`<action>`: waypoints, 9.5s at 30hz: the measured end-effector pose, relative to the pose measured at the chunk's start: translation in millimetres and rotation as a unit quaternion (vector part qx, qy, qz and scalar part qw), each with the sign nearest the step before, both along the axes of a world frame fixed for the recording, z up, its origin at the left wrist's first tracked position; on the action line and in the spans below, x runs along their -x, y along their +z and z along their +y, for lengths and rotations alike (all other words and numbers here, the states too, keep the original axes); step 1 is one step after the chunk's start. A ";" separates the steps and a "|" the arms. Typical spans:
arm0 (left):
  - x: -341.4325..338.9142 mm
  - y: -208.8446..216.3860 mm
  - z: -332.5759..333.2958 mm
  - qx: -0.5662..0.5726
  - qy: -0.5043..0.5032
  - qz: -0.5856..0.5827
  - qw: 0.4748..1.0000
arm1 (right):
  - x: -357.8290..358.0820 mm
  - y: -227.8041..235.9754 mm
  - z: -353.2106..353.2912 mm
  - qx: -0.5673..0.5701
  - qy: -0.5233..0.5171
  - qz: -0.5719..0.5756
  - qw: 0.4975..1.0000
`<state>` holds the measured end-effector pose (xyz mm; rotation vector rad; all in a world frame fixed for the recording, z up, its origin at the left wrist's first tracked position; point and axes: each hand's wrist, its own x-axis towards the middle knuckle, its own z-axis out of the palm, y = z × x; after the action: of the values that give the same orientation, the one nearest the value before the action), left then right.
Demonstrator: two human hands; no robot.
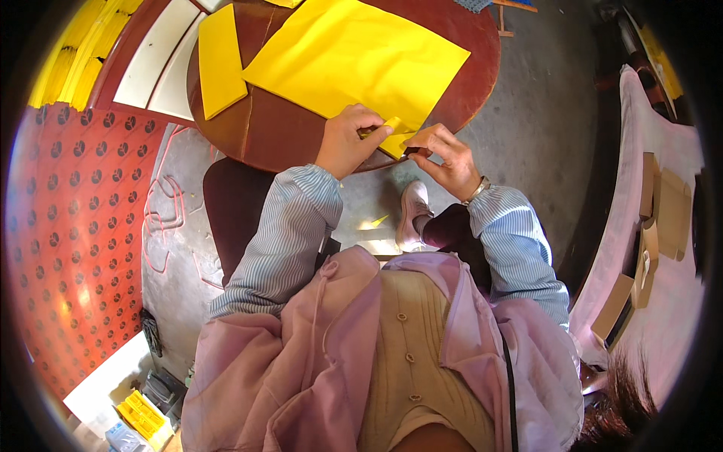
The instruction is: The person folds a yellow sheet of paper on a round table, aligning edges and pressing creases. They repeat the folding process on the same sheet, creating multiple parallel folds.
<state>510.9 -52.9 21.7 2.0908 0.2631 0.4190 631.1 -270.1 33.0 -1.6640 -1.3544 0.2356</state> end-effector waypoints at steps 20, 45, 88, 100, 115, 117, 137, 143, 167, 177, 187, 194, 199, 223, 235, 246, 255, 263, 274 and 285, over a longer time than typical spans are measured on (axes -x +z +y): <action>1.6 -4.6 3.3 0.028 -0.025 -0.023 0.999 | -6.0 -8.1 16.6 0.033 -0.041 0.178 0.983; 1.3 -8.3 5.2 -0.016 -0.027 -0.026 0.999 | 0.0 -7.3 21.3 -0.040 -0.039 0.097 0.994; 3.8 -9.2 5.8 0.030 -0.042 -0.030 0.998 | 0.1 -9.2 26.9 -0.033 -0.085 0.135 0.987; 1.2 -9.5 2.3 0.013 -0.011 -0.036 0.999 | 3.6 -0.8 21.1 -0.012 -0.083 0.078 0.993; 3.5 -9.8 5.5 0.019 -0.031 -0.034 0.999 | 1.1 -7.7 26.9 -0.008 -0.095 0.159 0.983; 4.2 -11.0 6.8 0.009 -0.045 -0.055 0.997 | 0.8 -10.1 27.5 -0.010 -0.099 0.170 0.980; 0.8 -4.3 -1.1 0.008 0.007 -0.006 1.000 | 2.1 4.2 21.9 -0.016 -0.076 0.081 0.994; 2.2 -6.7 3.7 0.014 -0.020 -0.014 1.000 | 2.1 0.9 23.8 0.013 -0.095 0.159 0.983; 1.5 -7.9 0.1 0.020 0.000 -0.023 1.000 | 2.4 2.3 20.4 0.006 -0.069 0.107 0.992; 4.5 -11.0 5.8 0.023 -0.028 -0.035 0.999 | 1.9 -7.0 25.8 0.005 -0.084 0.245 0.966; 2.1 -8.6 -0.4 0.010 -0.001 -0.017 1.000 | 0.7 -9.0 24.1 0.007 -0.090 0.149 0.985; 1.6 -6.0 -0.9 0.012 0.005 -0.015 1.000 | 1.7 1.3 22.2 -0.014 -0.059 0.083 0.995; 1.9 -4.0 -1.5 0.025 0.005 -0.010 1.000 | -0.1 2.6 21.6 -0.001 -0.053 0.084 0.995; 3.1 -13.1 -1.7 -0.004 -0.008 -0.054 0.998 | -2.6 9.0 27.0 -0.013 -0.096 -0.048 0.994; -27.6 -22.3 -76.6 -0.042 0.079 -0.098 0.991 | -41.2 6.4 -3.2 0.008 -0.073 -0.124 0.990; -24.2 25.6 -22.1 -0.139 -0.093 -0.102 0.981 | -52.3 17.9 -32.3 0.068 -0.074 -0.203 0.974; -1.2 51.2 107.2 -0.266 -0.183 0.024 0.946 | -43.5 24.1 -30.3 0.157 -0.097 -0.258 0.948; 16.1 50.3 162.8 -0.170 -0.202 0.075 0.962 | -48.5 37.9 -28.7 0.236 -0.081 -0.190 0.950; 13.8 44.2 157.9 -0.244 -0.147 0.024 0.958 | -35.4 29.3 -30.1 0.225 -0.109 -0.201 0.947; 5.9 37.3 167.9 -0.218 -0.227 -0.049 0.948 | -47.2 37.3 -27.2 0.253 -0.110 -0.191 0.942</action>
<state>505.0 115.0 59.0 2.4597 -0.4038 0.3159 678.3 -297.3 70.3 -2.3743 -1.4484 0.1392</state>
